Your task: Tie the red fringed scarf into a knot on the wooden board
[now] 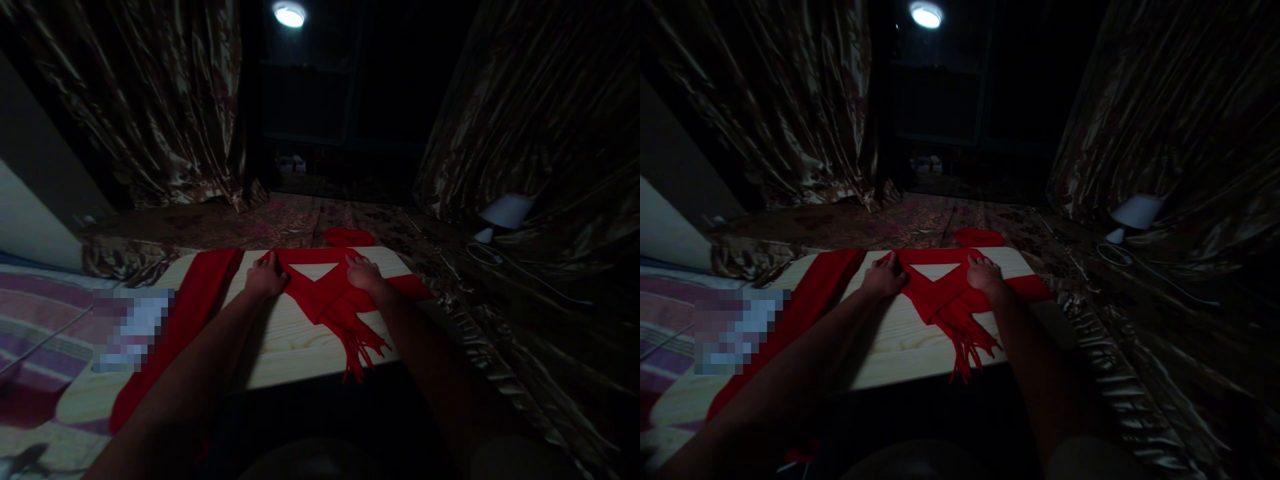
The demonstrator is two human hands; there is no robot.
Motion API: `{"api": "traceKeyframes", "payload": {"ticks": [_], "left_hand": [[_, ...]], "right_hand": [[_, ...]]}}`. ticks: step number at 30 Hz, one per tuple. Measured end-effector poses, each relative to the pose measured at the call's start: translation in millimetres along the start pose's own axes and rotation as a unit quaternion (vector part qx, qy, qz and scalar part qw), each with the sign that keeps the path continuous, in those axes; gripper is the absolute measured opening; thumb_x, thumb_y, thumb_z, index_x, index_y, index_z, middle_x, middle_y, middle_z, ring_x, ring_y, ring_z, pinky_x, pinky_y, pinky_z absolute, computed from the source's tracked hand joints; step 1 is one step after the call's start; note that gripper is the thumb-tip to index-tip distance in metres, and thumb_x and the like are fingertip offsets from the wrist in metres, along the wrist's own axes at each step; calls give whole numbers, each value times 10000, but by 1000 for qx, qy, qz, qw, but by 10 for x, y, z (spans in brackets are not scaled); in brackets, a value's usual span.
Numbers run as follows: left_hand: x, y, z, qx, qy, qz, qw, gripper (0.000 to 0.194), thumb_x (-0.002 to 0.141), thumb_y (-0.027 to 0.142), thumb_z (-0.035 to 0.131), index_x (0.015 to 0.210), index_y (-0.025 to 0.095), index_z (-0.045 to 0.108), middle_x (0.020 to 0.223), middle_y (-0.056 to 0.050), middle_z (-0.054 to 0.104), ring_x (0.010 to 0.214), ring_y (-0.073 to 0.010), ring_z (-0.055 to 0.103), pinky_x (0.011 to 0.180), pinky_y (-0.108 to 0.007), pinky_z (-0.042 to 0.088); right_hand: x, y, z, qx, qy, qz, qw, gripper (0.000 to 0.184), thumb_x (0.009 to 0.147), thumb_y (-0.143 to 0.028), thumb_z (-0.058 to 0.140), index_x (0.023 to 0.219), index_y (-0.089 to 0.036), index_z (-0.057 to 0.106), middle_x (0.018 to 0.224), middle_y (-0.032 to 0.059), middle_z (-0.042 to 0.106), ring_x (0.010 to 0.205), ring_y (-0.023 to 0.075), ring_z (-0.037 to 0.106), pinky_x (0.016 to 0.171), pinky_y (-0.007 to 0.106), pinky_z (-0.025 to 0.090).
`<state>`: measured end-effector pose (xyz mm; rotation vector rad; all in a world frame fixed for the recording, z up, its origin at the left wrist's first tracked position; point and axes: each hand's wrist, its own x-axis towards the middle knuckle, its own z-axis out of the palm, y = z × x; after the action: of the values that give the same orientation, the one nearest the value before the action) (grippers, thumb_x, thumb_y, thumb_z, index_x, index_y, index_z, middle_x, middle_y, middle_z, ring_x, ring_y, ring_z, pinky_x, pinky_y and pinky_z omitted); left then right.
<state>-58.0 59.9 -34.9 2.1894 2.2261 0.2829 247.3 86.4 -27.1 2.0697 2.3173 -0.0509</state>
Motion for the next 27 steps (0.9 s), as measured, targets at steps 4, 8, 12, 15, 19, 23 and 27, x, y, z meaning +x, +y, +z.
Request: {"api": "traceKeyframes", "payload": {"ticks": [4,8,12,15,19,23,27], "left_hand": [[-60,22,19,12,10,19,1000,788,911,569,292,1564,129,267,1414,-185,549,1321,-425,380,988,-556,387],[-133,52,20,16,25,22,999,737,927,519,275,1543,116,311,1391,-202,562,1307,-412,400,975,-572,386],[-178,63,-96,21,41,21,999,648,924,518,314,1367,103,543,1121,-220,684,1137,-395,554,912,-525,430],[-124,77,-218,22,69,51,996,589,943,518,292,1136,124,685,1065,-213,687,1105,-378,583,942,-497,423],[42,114,-243,-7,75,97,992,604,967,488,279,1326,110,584,1406,-185,547,1330,-319,456,1084,-417,354],[136,67,-57,-9,-18,68,997,786,940,647,244,1561,167,282,1624,-153,247,1489,-370,187,1152,-545,232],[140,-41,129,-12,-52,29,998,832,900,734,205,1588,266,209,1659,-105,131,1502,-409,105,1160,-590,173]], "right_hand": [[42,40,58,22,40,15,999,644,949,-373,307,1573,-222,250,1511,137,431,1375,317,355,1078,531,324],[57,62,71,24,33,19,999,624,965,-381,310,1566,-215,278,1505,136,453,1376,315,381,1074,520,349],[27,47,-77,12,28,30,999,524,955,-359,382,1412,-159,541,1296,176,635,1217,302,565,1017,418,417],[37,2,-211,6,75,52,996,484,961,-333,362,1279,-102,645,1207,227,667,1175,312,592,1022,409,400],[135,-68,-200,9,138,-28,990,599,978,-415,339,1448,-67,469,1488,209,462,1391,288,389,1140,386,264],[232,-64,9,22,39,-12,999,801,955,-622,293,1583,-134,196,1650,138,154,1512,287,116,1192,470,134],[274,18,154,40,-23,15,999,842,935,-713,160,1598,-198,115,1667,95,62,1525,275,22,1191,541,72]]}}
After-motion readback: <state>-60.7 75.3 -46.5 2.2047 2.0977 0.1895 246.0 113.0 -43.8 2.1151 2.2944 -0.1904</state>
